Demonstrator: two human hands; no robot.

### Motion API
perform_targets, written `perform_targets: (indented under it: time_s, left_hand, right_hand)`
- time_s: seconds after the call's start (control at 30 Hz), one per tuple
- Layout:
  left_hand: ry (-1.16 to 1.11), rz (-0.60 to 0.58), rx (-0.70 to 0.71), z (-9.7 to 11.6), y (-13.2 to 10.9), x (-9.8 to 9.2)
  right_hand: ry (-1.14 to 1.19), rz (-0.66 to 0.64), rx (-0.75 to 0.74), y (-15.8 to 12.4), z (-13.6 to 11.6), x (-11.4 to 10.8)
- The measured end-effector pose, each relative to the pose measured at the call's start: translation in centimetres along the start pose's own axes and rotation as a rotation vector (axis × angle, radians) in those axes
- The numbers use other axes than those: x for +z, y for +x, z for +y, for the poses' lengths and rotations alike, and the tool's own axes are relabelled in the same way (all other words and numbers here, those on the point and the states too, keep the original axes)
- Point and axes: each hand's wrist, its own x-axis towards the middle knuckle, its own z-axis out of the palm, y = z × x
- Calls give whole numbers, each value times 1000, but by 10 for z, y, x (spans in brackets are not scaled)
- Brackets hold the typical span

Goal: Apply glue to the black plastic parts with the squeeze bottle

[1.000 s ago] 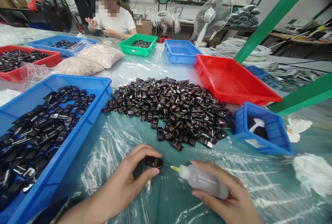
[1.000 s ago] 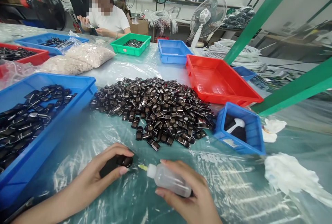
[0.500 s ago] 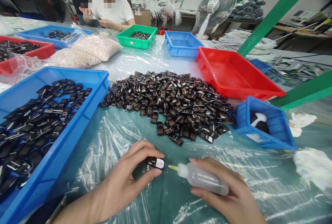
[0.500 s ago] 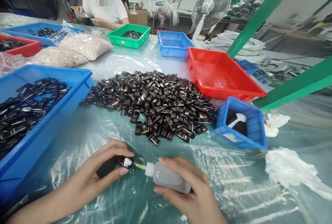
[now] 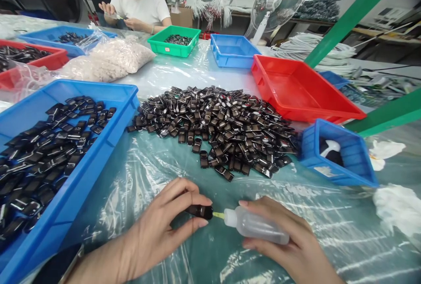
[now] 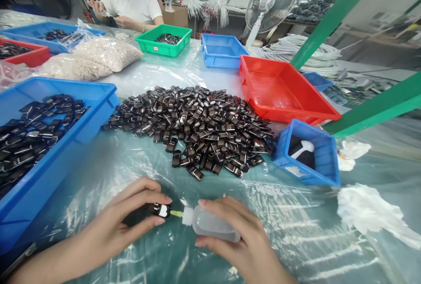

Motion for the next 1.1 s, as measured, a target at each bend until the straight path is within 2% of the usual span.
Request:
perform_targets:
  time_s: [0.23, 0.5, 0.8, 0.9, 1.1]
  left_hand:
    - [-39, -36, -33, 0, -2, -1]
    - [-48, -6, -18, -2, -3, 2]
    - [-29, -89, -106, -4, -5, 2]
    - [55, -115, -59, -3, -4, 3]
    - [166, -111, 26, 5, -2, -2]
  right_hand:
    - [-16, -4, -3, 0, -1, -1]
    - [-2, -25, 21, 0, 0, -2]
    - [60, 0, 24, -2, 0, 2]
    - [55, 29, 10, -2, 1, 4]
    - [-38, 3, -12, -3, -1, 0]
